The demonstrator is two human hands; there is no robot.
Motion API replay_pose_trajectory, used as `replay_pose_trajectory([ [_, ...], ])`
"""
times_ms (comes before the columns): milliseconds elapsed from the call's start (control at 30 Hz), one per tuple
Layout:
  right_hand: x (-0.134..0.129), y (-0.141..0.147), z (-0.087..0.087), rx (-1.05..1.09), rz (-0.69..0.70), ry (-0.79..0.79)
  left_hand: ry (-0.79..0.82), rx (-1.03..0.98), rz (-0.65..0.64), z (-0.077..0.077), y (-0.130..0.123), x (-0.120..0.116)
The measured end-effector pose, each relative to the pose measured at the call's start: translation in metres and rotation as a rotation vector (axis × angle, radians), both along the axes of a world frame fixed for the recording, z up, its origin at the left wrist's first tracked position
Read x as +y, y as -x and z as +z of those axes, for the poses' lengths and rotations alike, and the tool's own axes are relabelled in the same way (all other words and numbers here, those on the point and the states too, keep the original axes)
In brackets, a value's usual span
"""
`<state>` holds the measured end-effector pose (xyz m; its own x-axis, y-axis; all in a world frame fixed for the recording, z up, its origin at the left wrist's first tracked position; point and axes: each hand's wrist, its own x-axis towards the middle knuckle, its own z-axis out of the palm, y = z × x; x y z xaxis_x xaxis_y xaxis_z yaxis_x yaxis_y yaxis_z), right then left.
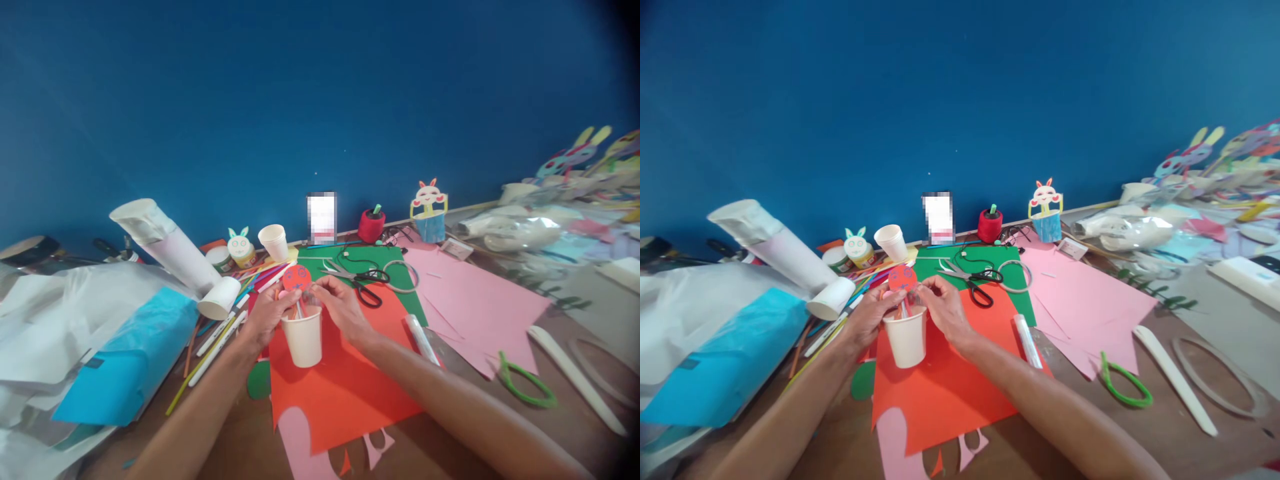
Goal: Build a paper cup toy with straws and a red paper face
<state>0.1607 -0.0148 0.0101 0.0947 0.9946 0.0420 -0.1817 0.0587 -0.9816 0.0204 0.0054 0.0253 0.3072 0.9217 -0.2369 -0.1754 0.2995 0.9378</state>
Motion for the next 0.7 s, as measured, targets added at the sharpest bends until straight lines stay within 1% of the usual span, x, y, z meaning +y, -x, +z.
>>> replay_pose_trajectory([
  [167,0.002,0.001,-0.005,0.014,-0.031,0.053,-0.014,0.0,-0.015,-0.004,0.001,0.001],
  [367,0.003,0.004,-0.011,0.04,-0.045,0.055,-0.046,0.008,-0.057,-0.006,0.002,0.0],
  [533,0.003,0.006,-0.01,0.065,-0.077,0.073,-0.081,0.035,-0.041,-0.006,0.002,-0.001],
  [700,0.002,0.007,-0.006,0.127,-0.091,0.109,-0.101,0.079,-0.026,-0.005,0.002,-0.001],
])
